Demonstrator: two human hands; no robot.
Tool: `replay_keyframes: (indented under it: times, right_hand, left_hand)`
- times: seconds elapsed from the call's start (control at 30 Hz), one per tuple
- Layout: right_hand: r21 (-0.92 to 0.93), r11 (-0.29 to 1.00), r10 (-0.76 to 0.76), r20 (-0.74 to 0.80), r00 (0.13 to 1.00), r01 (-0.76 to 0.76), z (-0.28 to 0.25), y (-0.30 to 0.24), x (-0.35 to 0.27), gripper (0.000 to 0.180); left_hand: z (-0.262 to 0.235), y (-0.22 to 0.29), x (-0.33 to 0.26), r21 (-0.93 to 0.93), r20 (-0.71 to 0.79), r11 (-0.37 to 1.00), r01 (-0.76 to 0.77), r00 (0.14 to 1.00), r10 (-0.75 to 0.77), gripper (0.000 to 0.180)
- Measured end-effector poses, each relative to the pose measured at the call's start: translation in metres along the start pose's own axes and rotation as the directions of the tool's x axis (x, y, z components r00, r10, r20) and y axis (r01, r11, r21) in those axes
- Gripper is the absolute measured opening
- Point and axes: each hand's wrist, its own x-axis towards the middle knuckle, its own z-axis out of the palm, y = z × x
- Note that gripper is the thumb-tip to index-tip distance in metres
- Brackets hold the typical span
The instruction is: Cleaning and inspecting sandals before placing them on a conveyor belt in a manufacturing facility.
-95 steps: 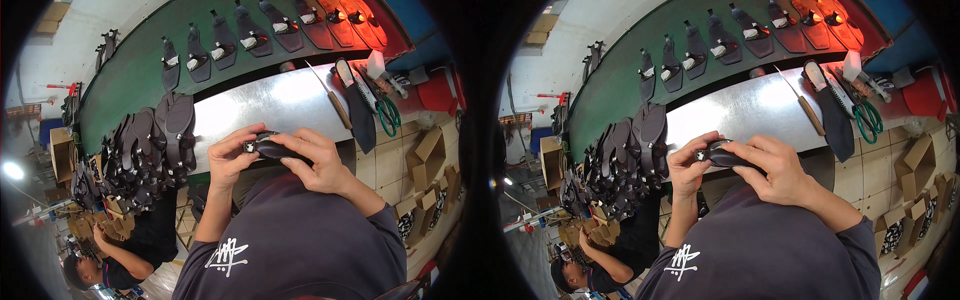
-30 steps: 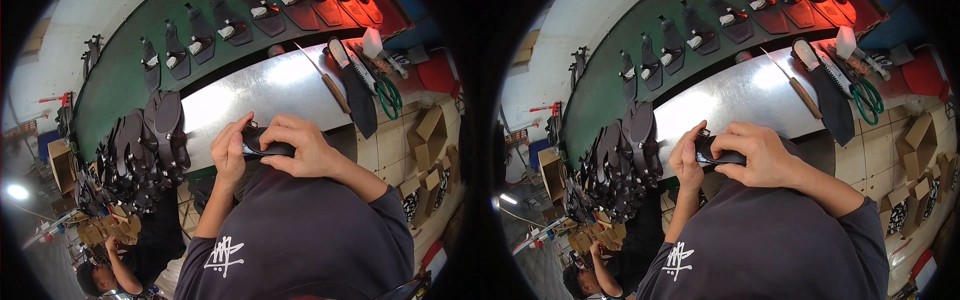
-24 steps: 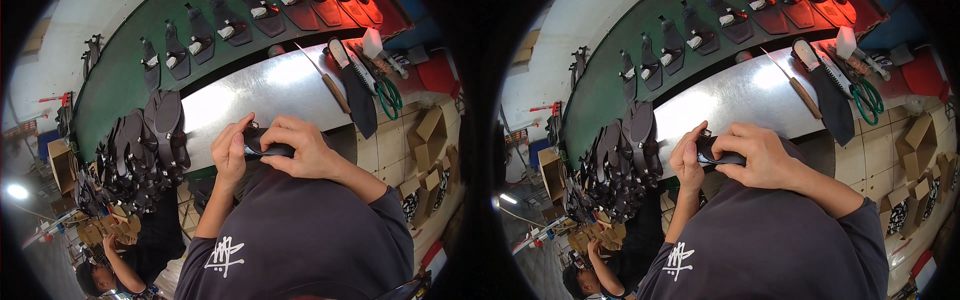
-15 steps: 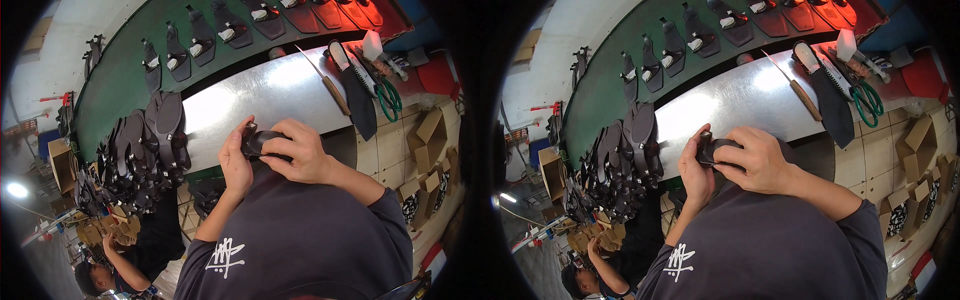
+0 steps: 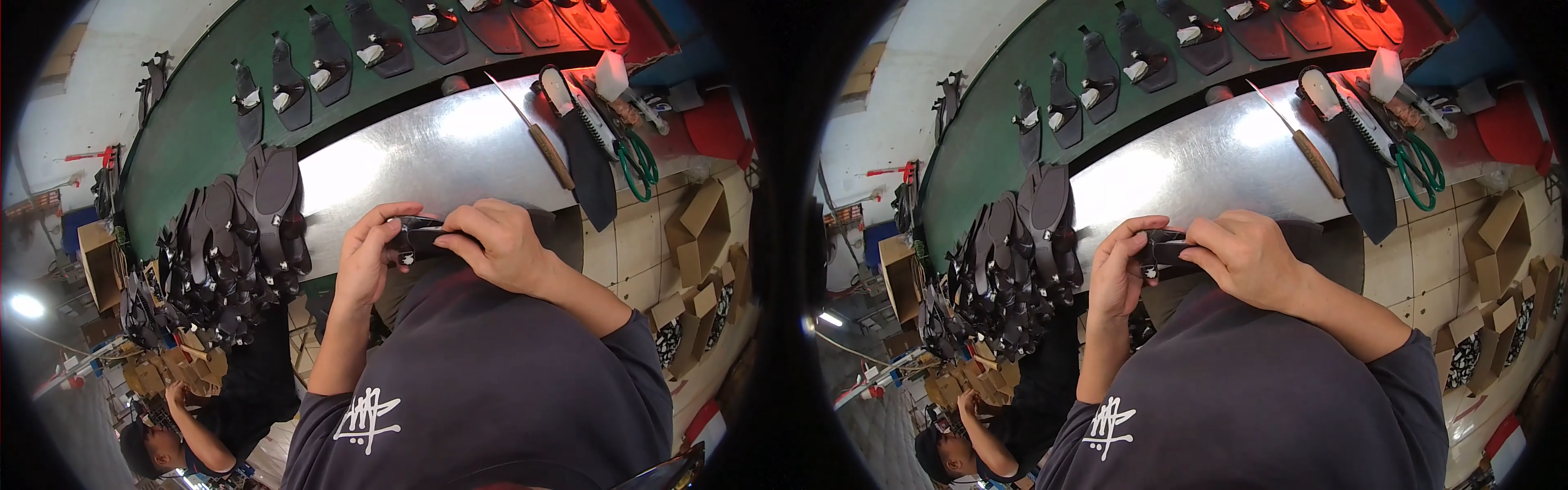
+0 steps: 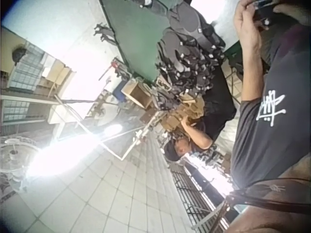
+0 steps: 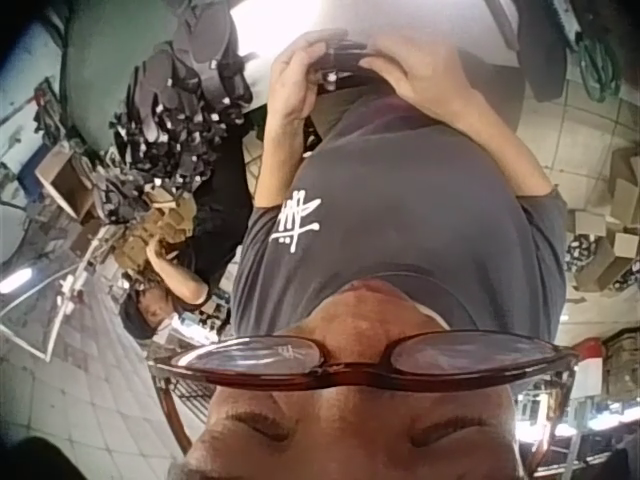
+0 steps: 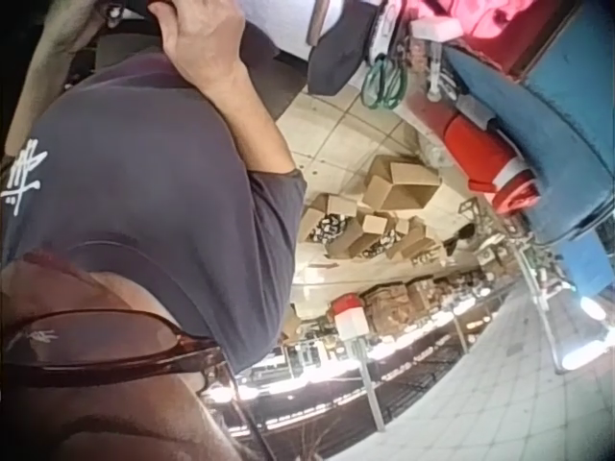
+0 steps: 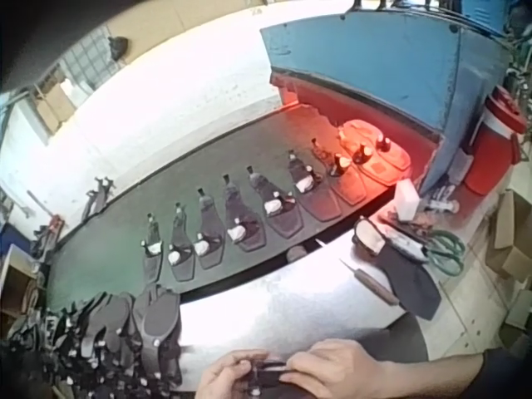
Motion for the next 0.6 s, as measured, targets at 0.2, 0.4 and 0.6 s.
replay_keyframes:
  times: [0.2,0.4,0.6]
  right_hand:
    - [-0.024,1.000,-0.007,-0.005,1.000,0.007,0.004,0.002,-0.003,0.017]
    - [-0.018,0.999,0.036,-0.020,0.999,-0.036,0.007,0.000,-0.008,0.017]
    - [-0.002,0.998,0.056,0.024,0.998,-0.056,0.008,0.001,-0.013,0.017]
  left_hand:
    - [0.005,-0.003,-0.003,0.162,0.056,0.986,-0.038,0.998,0.029,0.030]
    - [0.006,-0.008,-0.002,0.250,0.068,0.968,-0.008,0.998,-0.009,0.025]
    - [0.001,-0.021,0.001,0.332,0.048,0.942,-0.042,0.998,0.028,0.018]
